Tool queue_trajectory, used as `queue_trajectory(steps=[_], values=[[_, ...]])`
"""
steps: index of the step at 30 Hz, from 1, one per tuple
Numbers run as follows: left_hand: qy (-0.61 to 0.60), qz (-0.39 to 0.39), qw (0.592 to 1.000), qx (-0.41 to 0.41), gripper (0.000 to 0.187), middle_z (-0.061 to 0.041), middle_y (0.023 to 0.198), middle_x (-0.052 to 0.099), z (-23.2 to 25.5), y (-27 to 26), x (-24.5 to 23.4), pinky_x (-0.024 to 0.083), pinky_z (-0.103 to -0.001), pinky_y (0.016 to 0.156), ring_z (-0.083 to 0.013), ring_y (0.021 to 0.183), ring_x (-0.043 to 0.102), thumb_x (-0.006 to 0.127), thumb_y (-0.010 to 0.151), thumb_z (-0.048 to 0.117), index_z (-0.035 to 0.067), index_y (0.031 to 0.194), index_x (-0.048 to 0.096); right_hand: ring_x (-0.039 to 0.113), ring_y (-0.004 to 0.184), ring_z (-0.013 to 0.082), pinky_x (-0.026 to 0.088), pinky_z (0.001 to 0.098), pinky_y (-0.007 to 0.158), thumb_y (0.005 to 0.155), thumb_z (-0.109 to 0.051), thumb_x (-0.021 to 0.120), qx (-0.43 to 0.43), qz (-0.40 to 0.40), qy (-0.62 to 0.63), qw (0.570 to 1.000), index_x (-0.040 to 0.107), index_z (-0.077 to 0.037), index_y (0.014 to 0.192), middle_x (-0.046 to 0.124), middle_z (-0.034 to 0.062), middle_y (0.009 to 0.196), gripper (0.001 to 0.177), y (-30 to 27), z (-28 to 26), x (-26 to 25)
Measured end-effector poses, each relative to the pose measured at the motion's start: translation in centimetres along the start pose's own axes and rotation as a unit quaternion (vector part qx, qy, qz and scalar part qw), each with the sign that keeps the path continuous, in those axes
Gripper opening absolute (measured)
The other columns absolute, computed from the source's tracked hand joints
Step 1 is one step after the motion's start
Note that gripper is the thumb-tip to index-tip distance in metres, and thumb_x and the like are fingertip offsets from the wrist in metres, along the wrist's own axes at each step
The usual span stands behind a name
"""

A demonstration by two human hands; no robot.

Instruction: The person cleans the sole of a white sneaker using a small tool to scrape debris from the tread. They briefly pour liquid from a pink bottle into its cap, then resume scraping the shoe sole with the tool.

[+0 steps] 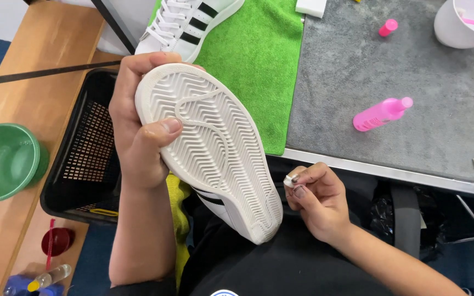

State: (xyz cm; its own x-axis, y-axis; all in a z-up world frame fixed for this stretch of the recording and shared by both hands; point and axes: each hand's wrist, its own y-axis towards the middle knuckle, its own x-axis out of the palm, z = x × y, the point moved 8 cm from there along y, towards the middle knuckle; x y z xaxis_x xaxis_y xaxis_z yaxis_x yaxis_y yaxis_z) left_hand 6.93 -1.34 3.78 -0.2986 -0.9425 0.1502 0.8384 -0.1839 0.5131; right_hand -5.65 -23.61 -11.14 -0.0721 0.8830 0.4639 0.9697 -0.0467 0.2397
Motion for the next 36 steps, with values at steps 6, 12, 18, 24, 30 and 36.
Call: queue_trajectory(steps=[6,12,18,24,30,36], values=[[0.011,0.003,1.000,0.005,0.052,-0.015,0.116,0.060,0.2,-0.2,-0.1,0.053,-0.036,0.092,-0.0262,0.107,0.064,0.057,0.077,0.027,0.006,0.124,0.048,0.046,0.066,0.0157,0.037,0.0249,0.050,0.096,-0.001,0.060,-0.009,0.017,-0.019,1.000,0.043,-0.008,0.102,0.057,0.0135,0.092,0.019,0.1,-0.4,0.5],[0.007,-0.002,1.000,0.009,0.053,-0.015,0.117,0.059,-0.1,0.0,-0.1,0.052,-0.035,0.090,-0.0254,0.105,0.063,0.058,0.077,0.028,0.005,0.124,0.047,0.051,0.064,0.0150,0.042,0.0241,0.055,0.098,-0.002,0.057,-0.016,-0.031,-0.141,0.989,0.064,0.003,0.114,0.062,0.0144,0.099,0.018,-0.3,0.0,0.0],[0.016,0.001,1.000,0.010,0.053,-0.015,0.117,0.059,0.0,0.0,-0.2,0.052,-0.036,0.092,-0.0264,0.106,0.064,0.057,0.077,0.028,0.005,0.124,0.048,0.047,0.061,0.0159,0.041,0.0243,0.050,0.102,-0.008,0.057,0.018,-0.023,-0.115,0.993,0.062,0.004,0.111,0.055,0.0113,0.076,0.017,-0.1,0.5,-0.5],[0.010,-0.001,1.000,0.010,0.051,-0.013,0.118,0.058,0.0,-0.1,-0.2,0.053,-0.036,0.092,-0.0262,0.108,0.063,0.056,0.078,0.026,0.007,0.124,0.048,0.049,0.064,0.0182,0.037,0.0238,0.049,0.101,-0.008,0.058,0.015,-0.021,-0.085,0.996,0.050,0.001,0.125,0.053,0.0075,0.076,0.026,-0.5,0.5,-0.5],[0.007,0.002,1.000,0.003,0.054,-0.015,0.119,0.058,0.0,-0.1,-0.2,0.051,-0.035,0.092,-0.0250,0.106,0.062,0.058,0.077,0.028,0.005,0.124,0.047,0.047,0.056,0.0174,0.038,0.0256,0.048,0.102,-0.008,0.056,0.009,-0.038,-0.089,0.995,0.062,0.002,0.105,0.055,0.0130,0.073,0.012,-0.2,0.4,-0.3],[0.013,-0.002,1.000,0.009,0.052,-0.013,0.118,0.057,0.1,-0.2,-0.1,0.053,-0.036,0.093,-0.0255,0.107,0.063,0.057,0.078,0.028,0.005,0.124,0.047,0.051,0.069,0.0178,0.039,0.0263,0.056,0.101,-0.013,0.062,0.068,-0.075,-0.021,0.995,0.062,0.002,0.103,0.058,0.0141,0.085,0.015,-0.6,1.0,0.0]])
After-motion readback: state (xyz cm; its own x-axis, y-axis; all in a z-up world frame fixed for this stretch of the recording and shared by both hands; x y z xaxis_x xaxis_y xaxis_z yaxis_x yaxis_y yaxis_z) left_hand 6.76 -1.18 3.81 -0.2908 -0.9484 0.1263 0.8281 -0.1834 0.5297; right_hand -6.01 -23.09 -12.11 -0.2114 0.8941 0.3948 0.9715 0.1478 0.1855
